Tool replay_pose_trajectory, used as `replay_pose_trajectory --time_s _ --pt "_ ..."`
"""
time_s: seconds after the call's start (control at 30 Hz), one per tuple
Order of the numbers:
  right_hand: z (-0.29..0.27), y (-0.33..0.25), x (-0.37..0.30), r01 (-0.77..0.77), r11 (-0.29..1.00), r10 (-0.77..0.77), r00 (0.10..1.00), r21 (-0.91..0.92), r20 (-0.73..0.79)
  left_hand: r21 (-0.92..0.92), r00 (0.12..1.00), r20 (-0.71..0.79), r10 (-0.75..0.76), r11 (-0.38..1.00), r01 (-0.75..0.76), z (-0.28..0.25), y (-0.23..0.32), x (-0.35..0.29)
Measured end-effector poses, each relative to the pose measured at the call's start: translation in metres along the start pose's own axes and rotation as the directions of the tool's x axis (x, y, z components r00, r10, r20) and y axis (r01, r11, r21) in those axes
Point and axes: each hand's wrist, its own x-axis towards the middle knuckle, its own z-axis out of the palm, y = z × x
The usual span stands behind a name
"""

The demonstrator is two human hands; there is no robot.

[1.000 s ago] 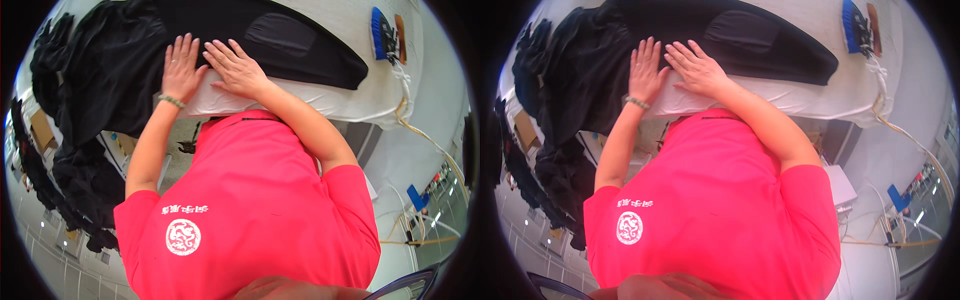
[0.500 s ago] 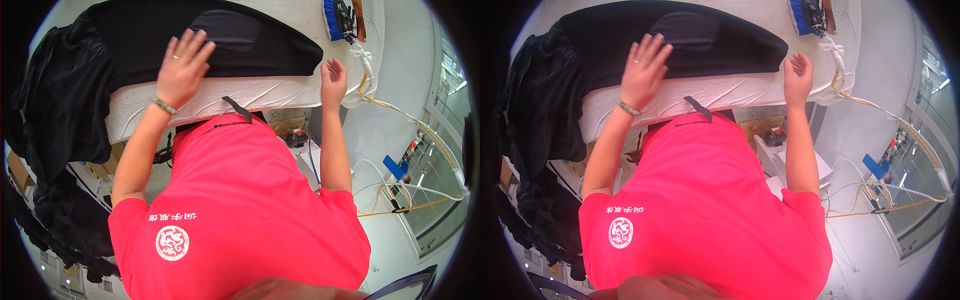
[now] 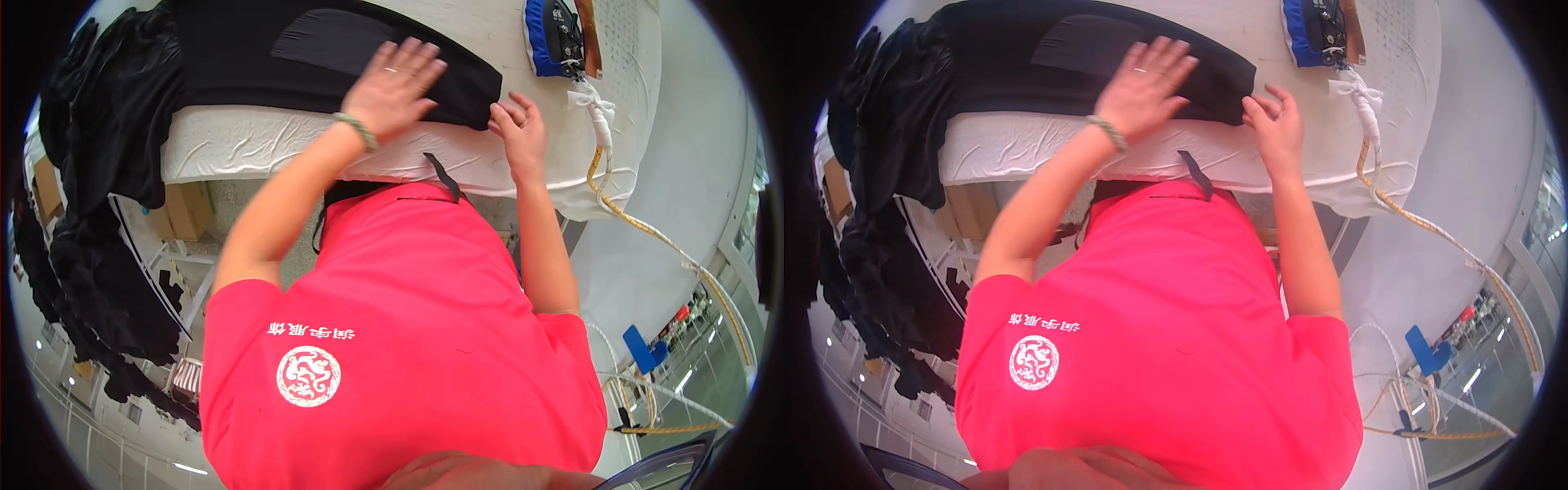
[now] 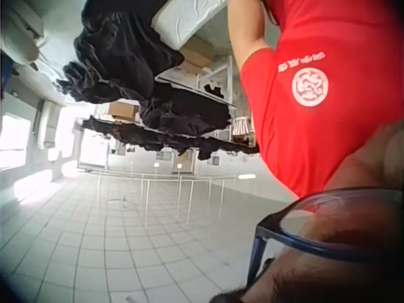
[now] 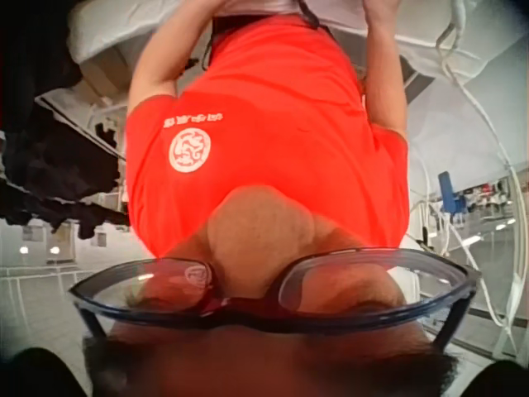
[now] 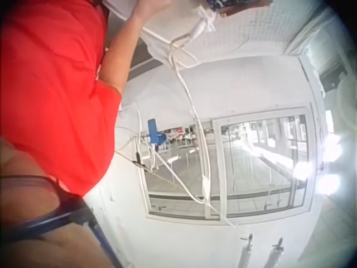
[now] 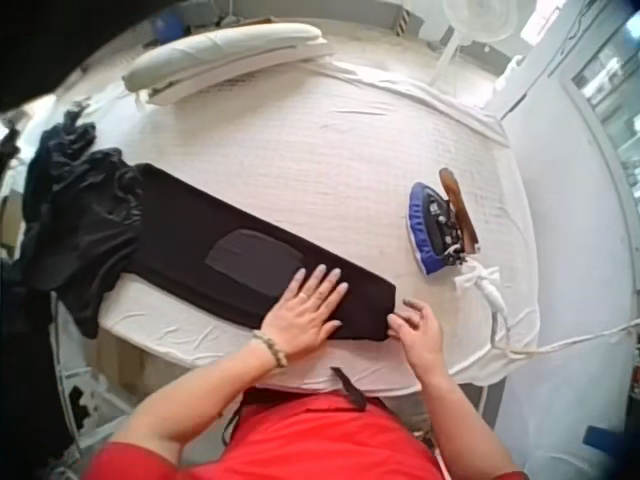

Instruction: Ironing a black garment on a pressing table.

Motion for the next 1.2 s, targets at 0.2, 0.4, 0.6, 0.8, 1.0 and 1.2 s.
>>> replay_pose_trajectory --time_s 0.2,0.4,0.6,0.8,1.0,1.2 --pt "-0.015 0.025 0.022 0.085 0.946 -0.005 0.968 -0.312 0.249 -0.151 0.999 -0.047 0.016 0.988 -0.023 0.015 0.032 0.013" --pt "-0.011 -0.008 0.03 0.198 0.862 0.018 0.908 -0.467 0.418 0.189 0.894 -0.246 -0.374 0.886 0.423 -0.008 -0.065 -0.07" --pt "-0.013 -0.013 0.022 0.364 0.835 -0.185 0.892 -0.413 0.412 0.231 0.904 -0.216 -0.368 0.881 0.413 -0.003 -0.038 -0.061" --pt "-0.011 -0.016 0.018 0.318 0.841 -0.138 0.908 -0.438 0.395 0.146 0.963 -0.107 -0.248 0.954 0.262 0.0 -0.024 -0.042" --pt "-0.015 -0.006 -0.004 0.696 0.38 -0.564 0.696 -0.609 0.444 0.167 0.956 -0.133 -0.262 0.945 0.282 0.003 -0.012 -0.04" --pt "-0.011 0.022 0.007 0.585 0.484 -0.463 0.802 -0.65 0.378 -0.065 0.996 -0.068 -0.051 0.997 0.046 0.03 0.078 -0.005"
